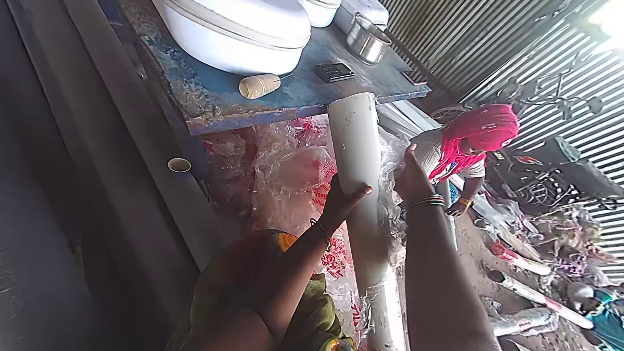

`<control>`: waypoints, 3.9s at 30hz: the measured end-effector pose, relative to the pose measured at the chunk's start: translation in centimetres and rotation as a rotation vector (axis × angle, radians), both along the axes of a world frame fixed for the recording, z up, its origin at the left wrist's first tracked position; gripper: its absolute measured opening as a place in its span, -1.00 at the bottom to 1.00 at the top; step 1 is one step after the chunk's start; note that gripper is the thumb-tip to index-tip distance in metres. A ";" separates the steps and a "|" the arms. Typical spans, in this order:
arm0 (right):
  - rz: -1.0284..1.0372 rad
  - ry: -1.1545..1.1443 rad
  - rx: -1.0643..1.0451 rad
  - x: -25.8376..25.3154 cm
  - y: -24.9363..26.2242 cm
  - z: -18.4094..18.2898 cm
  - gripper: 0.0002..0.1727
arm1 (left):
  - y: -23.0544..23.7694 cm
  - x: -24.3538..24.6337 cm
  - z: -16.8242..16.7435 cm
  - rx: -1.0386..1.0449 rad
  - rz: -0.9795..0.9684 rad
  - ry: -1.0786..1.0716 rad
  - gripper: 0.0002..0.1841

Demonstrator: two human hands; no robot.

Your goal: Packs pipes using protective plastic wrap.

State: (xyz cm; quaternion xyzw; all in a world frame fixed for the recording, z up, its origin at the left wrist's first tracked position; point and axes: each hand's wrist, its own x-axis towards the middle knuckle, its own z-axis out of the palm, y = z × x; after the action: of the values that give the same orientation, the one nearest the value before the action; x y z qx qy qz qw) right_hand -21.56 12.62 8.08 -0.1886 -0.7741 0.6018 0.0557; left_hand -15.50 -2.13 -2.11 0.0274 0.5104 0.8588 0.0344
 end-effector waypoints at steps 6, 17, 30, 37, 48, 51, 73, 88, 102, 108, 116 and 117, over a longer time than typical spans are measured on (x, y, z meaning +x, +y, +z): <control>-0.178 0.359 0.173 0.6 0.5 5.9 -0.52 | -0.1 0.2 0.2 0.069 -0.016 -0.002 -0.17; 0.395 0.229 0.852 -1.1 -6.7 7.2 -0.66 | -0.2 0.4 0.0 0.068 -0.018 0.027 -0.13; 0.269 0.135 1.116 -3.1 -7.9 7.3 -0.58 | 0.0 0.1 -0.2 0.090 -0.026 0.028 -0.12; 0.229 0.196 1.151 -3.4 -8.3 7.1 -0.60 | -0.3 0.3 0.0 0.090 -0.038 0.031 -0.11; 0.388 0.334 0.971 -2.1 -6.9 7.1 -0.66 | -0.2 0.2 -0.2 0.098 -0.045 0.030 -0.09; 0.365 0.322 1.017 -2.4 -7.4 7.3 -0.67 | -0.2 0.3 -0.1 0.093 -0.043 0.024 -0.10; 0.324 0.477 0.812 -3.4 -6.3 7.4 -0.52 | -0.1 0.2 -0.3 0.070 -0.020 0.033 -0.10; 0.411 0.312 1.191 -2.3 -8.6 8.2 -0.64 | -0.2 0.5 0.0 0.055 -0.027 0.029 -0.13; 0.301 0.426 0.802 -4.2 -7.5 8.4 -0.49 | -0.1 0.1 -0.2 0.064 -0.037 0.019 -0.10; 0.355 0.209 1.012 -3.6 -8.5 9.2 -0.31 | -0.2 0.3 -0.1 0.066 -0.034 0.021 -0.11; 0.372 0.159 0.836 -4.2 -10.1 9.1 -0.68 | -0.2 0.4 -0.1 0.070 -0.027 0.033 -0.12; 0.365 0.169 0.811 -4.1 -9.9 9.0 -0.68 | -0.1 0.4 -0.1 0.073 -0.024 0.033 -0.12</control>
State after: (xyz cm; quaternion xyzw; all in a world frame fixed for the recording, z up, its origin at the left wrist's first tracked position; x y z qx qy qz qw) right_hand -25.70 2.72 17.04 0.0381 -0.9605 0.2633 0.0811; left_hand -15.12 -2.27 -2.24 0.0489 0.4790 0.8758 0.0353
